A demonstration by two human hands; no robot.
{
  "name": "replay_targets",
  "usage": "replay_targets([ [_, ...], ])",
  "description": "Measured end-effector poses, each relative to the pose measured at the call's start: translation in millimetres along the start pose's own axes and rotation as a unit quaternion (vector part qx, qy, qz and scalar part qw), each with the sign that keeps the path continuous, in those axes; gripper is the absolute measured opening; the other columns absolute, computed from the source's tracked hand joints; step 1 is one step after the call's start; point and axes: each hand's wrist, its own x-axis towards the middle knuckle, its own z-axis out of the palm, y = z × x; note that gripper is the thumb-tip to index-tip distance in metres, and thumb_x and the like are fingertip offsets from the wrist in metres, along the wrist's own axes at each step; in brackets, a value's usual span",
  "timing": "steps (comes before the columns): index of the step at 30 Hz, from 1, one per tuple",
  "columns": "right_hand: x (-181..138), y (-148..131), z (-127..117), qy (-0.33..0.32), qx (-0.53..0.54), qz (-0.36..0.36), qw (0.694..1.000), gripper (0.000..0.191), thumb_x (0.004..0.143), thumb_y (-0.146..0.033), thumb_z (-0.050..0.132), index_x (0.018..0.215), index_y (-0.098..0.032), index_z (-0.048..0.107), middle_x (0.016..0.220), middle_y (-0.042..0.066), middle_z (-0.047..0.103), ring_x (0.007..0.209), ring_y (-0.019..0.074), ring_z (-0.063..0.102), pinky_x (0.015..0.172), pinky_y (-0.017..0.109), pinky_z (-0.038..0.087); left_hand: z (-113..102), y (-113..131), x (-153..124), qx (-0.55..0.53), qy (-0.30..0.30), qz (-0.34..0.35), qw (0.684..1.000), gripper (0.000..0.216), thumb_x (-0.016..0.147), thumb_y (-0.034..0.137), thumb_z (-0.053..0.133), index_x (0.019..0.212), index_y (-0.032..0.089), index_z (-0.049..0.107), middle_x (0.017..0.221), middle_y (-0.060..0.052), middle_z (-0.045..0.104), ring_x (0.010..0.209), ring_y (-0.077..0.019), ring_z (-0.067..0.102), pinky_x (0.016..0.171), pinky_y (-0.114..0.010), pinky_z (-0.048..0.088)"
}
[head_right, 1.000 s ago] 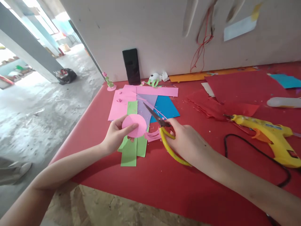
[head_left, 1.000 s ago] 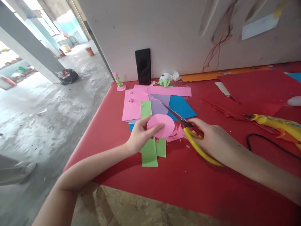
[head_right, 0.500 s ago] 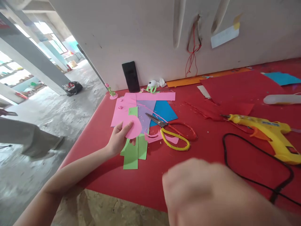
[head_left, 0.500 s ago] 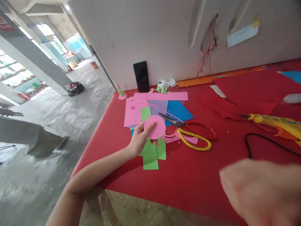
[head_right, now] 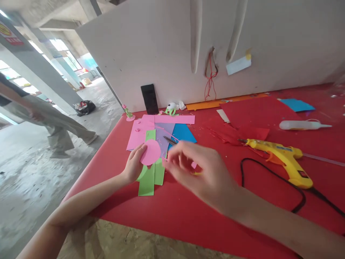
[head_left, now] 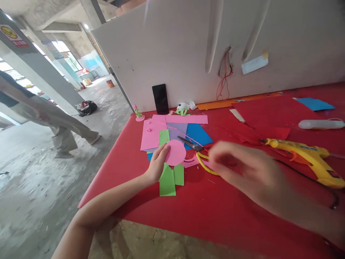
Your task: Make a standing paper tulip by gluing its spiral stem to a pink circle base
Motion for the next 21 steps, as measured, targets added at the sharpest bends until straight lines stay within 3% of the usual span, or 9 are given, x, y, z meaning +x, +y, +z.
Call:
replay_targets([
  [3,20,-2,7,-0.091,0.119,0.098,0.984,0.042,0.082,-0.057,0.057,0.088,-0.016,0.055,0.067,-0.002,0.049,0.057,0.0048,0.041,0.051,0.017,0.035,4,5,-3,-0.001,0.001,0.010,1.000,0.042,0.077,0.057,0.059,0.075,0.016,0.055,0.055,0.005,0.050,0.043,-0.0056,0.047,0.042,-0.020,0.042],
  [6,39,4,23,-0.156,0.192,0.146,0.958,0.047,0.076,-0.061,0.059,0.080,-0.015,0.052,0.063,-0.003,0.047,0.052,0.0039,0.039,0.047,0.017,0.033,3,8,-5,-0.008,-0.007,0.013,1.000,0.042,0.075,0.057,0.061,0.077,0.016,0.056,0.055,0.005,0.050,0.043,-0.0058,0.047,0.041,-0.020,0.040],
  [14,55,37,45,-0.152,0.269,0.159,0.938,0.049,0.071,-0.061,0.064,0.076,-0.014,0.050,0.061,-0.004,0.043,0.052,0.0024,0.038,0.050,0.017,0.032,-15,-5,-5,-0.027,-0.093,-0.012,0.995,0.038,0.068,0.049,0.073,0.074,0.014,0.060,0.053,0.003,0.054,0.042,-0.0067,0.049,0.046,-0.022,0.036],
  [21,48,53,55,-0.159,0.316,0.182,0.918,0.048,0.071,-0.058,0.065,0.076,-0.015,0.046,0.060,-0.005,0.043,0.049,0.0027,0.038,0.044,0.016,0.026,-18,-15,1,-0.017,-0.155,-0.042,0.987,0.046,0.067,0.057,0.072,0.066,0.013,0.059,0.052,0.001,0.055,0.044,-0.0058,0.050,0.048,-0.021,0.036],
])
